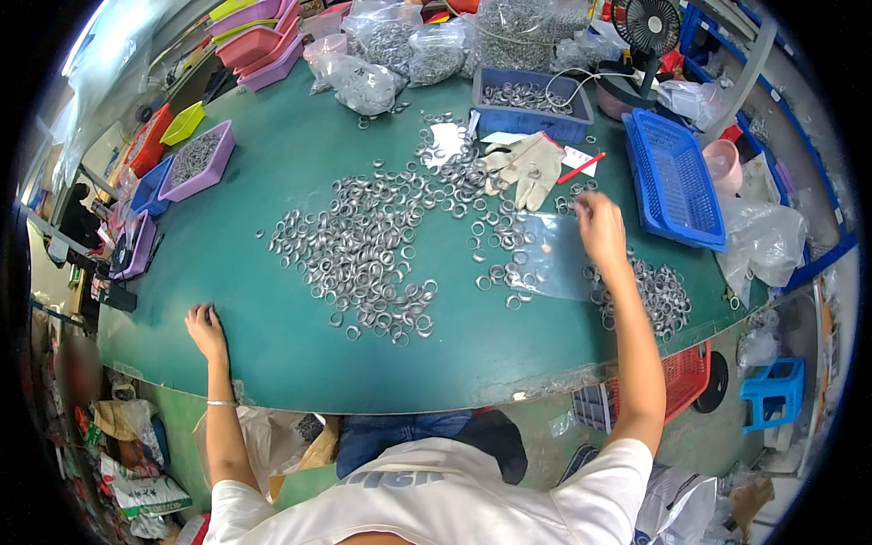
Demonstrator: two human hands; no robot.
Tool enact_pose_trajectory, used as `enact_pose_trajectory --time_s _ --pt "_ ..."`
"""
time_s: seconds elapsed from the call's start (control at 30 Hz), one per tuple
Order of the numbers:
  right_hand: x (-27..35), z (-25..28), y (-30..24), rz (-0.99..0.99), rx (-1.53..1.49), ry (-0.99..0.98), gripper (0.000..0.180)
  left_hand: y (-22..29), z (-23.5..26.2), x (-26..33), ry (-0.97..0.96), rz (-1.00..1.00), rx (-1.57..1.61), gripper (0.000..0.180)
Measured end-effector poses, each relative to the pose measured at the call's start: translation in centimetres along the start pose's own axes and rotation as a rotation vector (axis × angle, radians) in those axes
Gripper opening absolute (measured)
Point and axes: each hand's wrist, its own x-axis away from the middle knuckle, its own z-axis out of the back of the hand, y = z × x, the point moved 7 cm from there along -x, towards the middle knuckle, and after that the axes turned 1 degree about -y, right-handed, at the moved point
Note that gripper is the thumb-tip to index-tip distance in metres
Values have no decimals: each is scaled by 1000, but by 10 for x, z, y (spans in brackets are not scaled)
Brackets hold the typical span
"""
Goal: The person sorts through a pile of small, crescent-shaped metal pieces on a green table, picking them up individually or in small groups and moving them into different clusters or small white paper slips.
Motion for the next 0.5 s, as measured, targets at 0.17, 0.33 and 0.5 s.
enact_pose_trajectory --time_s 0.17,0.33,0.5 --pt "-83 -38 54 170 472 4 26 -2 1 1 -10 65 -116 14" --pt "-101 -71 69 319 849 -254 17 2 -1 1 -34 116 -157 13" --pt "-111 -43 56 360 648 -127 19 -7 1 3 -24 134 -179 15"
